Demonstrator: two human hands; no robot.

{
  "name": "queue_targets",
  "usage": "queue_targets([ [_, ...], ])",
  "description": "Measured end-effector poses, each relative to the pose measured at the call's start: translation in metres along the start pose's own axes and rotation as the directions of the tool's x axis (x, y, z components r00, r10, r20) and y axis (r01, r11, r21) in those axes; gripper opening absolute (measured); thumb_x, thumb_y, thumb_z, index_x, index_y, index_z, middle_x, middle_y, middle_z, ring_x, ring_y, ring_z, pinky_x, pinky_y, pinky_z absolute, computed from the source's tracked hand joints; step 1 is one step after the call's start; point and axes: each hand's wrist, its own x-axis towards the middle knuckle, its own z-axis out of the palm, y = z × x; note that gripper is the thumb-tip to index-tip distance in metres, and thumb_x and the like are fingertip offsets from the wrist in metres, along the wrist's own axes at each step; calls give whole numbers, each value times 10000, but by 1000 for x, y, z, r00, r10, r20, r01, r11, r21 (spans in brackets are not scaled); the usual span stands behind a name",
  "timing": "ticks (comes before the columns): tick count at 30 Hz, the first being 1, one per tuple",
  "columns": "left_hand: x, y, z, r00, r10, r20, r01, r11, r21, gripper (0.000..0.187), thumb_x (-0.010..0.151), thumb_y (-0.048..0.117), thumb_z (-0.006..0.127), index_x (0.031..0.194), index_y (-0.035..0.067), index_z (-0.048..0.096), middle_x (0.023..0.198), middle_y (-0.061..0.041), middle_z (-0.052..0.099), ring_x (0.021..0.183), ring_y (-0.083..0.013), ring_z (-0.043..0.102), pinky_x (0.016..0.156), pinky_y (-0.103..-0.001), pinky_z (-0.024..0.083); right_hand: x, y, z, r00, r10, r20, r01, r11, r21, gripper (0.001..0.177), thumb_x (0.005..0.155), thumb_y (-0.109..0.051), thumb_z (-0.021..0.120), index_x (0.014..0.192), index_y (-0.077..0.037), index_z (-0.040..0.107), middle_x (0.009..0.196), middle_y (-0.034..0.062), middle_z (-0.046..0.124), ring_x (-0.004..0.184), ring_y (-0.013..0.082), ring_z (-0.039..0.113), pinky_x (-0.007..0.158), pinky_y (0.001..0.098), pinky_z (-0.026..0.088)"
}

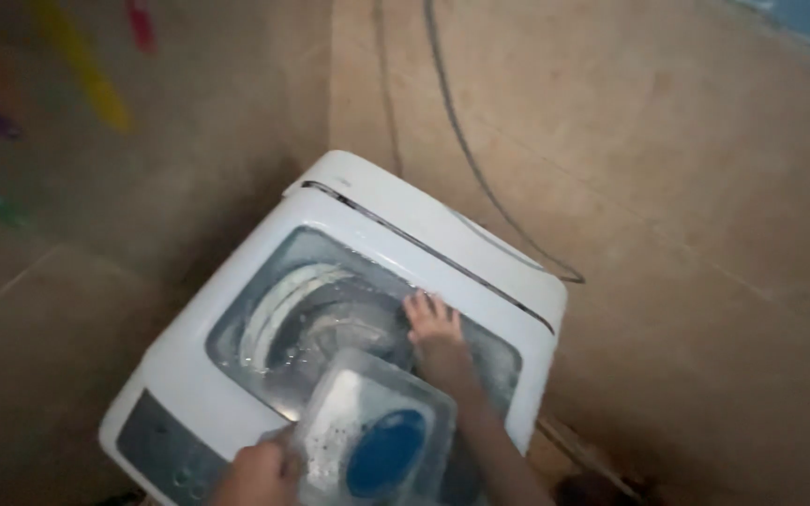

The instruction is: Cleaning the exterior and interior of a top-loading washing machine using a sponge and detergent.

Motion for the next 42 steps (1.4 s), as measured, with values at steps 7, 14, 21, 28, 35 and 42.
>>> queue_targets([
  [7,31,-121,50,845,288,-450,-390,909,-151,348,782,165,736,1126,129,775,828,-245,733,865,-382,756,783,-463,596,-73,33,0,957,-235,168,221,970,98,626,932,-240,520,1536,-95,444,1675,241,249,1538,455,203,1168,640,147],
  [14,108,-329,79,867,-353,350,475,381,-793,309,953,260,710,1126,24,811,883,-157,748,776,-251,704,759,-406,587,74,-67,4,961,56,-272,-60,998,-4,537,981,-143,539,1512,-96,471,1582,256,369,1464,475,311,1146,594,301],
  [21,22,-331,-30,864,-175,-471,60,966,-250,350,932,317,629,1229,183,758,933,-84,801,851,-140,771,891,-308,589,51,-184,-10,951,-293,98,292,956,27,500,950,-96,535,1446,-36,531,1485,202,484,1374,407,440,1082,549,357],
  [28,-9,-276,-113,896,-364,-255,284,910,-302,412,982,392,577,1343,258,725,1070,-105,843,1021,-181,817,1039,-326,581,61,-91,24,995,-30,-100,30,1000,4,651,909,-81,537,1550,-102,423,1627,245,295,1482,517,237,1140,612,184],
  [35,-6,-257,-143,910,-413,-36,380,865,-327,436,1016,385,538,1425,275,640,1154,-107,832,1106,-211,796,1100,-358,529,126,-206,62,915,-123,-385,131,991,-4,451,1077,25,372,1509,21,502,1601,274,468,1509,451,373,1224,588,287],
  [42,14,-264,-127,910,-290,-297,226,947,-230,424,896,387,665,1311,311,716,977,-114,826,957,-223,808,949,-371,612,104,-191,44,990,-108,91,101,992,82,532,930,-91,524,1457,-30,504,1586,223,420,1493,411,320,1154,595,248],
])
